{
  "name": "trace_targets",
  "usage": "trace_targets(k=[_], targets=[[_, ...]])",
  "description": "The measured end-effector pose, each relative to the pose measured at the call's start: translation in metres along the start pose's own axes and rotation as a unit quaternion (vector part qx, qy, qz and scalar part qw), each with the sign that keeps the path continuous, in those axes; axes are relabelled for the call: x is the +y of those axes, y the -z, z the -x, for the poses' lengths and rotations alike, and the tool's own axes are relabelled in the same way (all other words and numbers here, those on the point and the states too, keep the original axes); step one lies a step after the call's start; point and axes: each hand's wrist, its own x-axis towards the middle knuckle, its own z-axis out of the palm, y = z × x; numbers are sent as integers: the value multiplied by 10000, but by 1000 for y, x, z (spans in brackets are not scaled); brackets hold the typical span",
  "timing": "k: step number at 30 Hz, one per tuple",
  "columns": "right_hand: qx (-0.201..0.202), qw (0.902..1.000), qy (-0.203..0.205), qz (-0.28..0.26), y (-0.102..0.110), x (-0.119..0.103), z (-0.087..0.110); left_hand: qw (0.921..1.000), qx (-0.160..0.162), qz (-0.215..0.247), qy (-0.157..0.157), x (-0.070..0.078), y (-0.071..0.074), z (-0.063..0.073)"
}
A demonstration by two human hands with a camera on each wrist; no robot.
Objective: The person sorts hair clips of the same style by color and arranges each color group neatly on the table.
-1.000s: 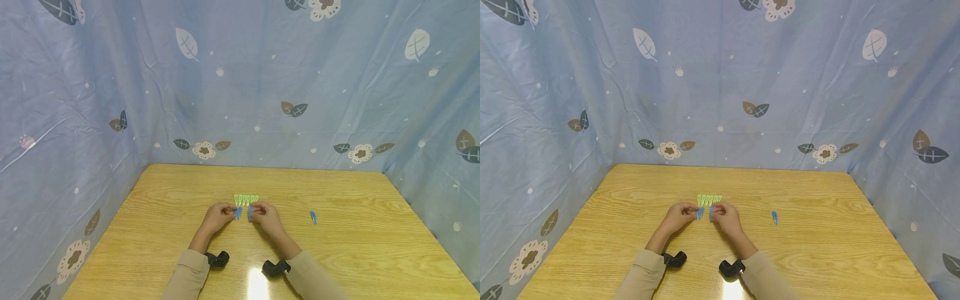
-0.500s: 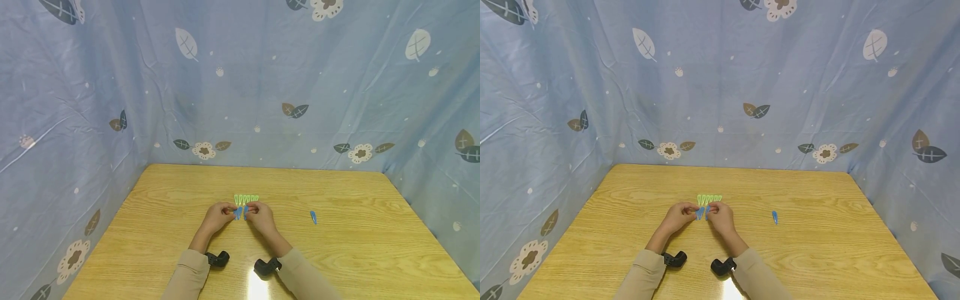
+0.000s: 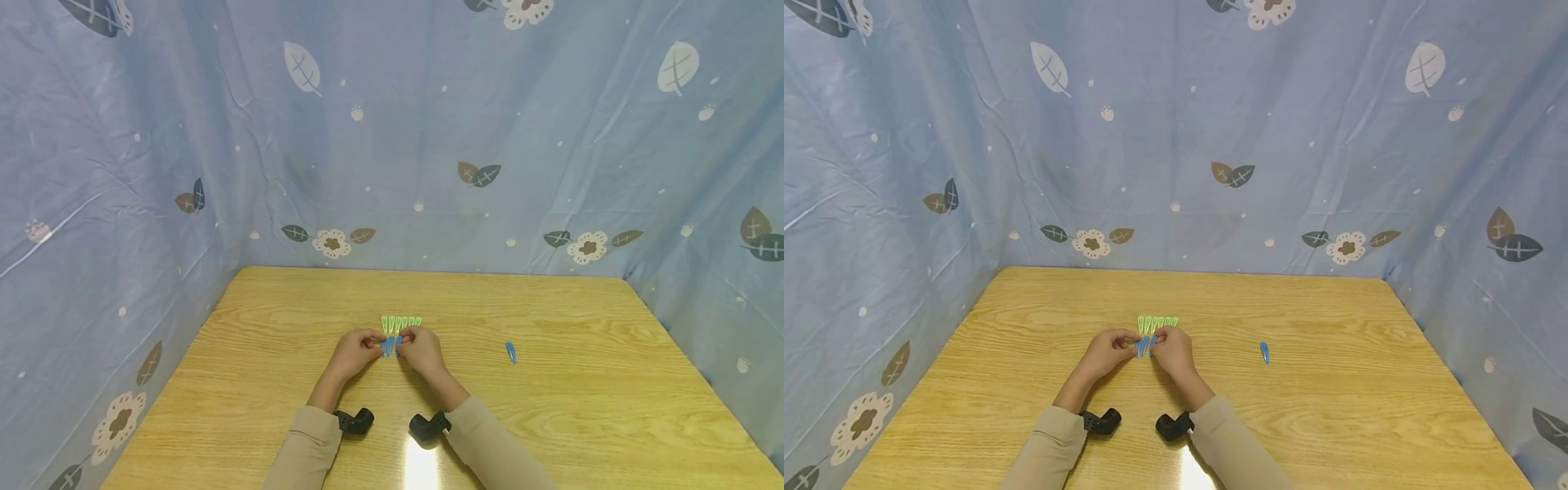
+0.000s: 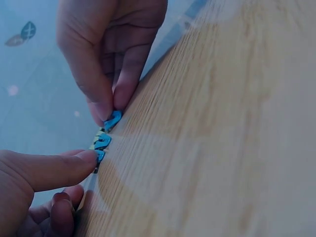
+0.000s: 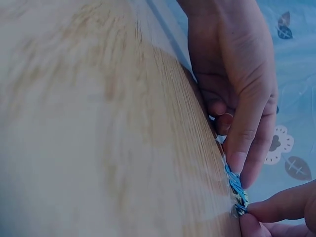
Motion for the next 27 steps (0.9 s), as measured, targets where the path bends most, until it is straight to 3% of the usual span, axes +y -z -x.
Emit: trace_targets(k=[14, 20, 27], targets=[[252, 9992, 84, 297, -5, -2, 0, 10000, -23, -9, 10, 0, 1, 1], [140, 9998, 35, -155, -3, 2, 4, 10000, 13, -39, 4, 1, 1, 1], [-267, 9966, 82, -777, 3, 8, 8, 10000, -27, -79, 8, 2, 0, 1]])
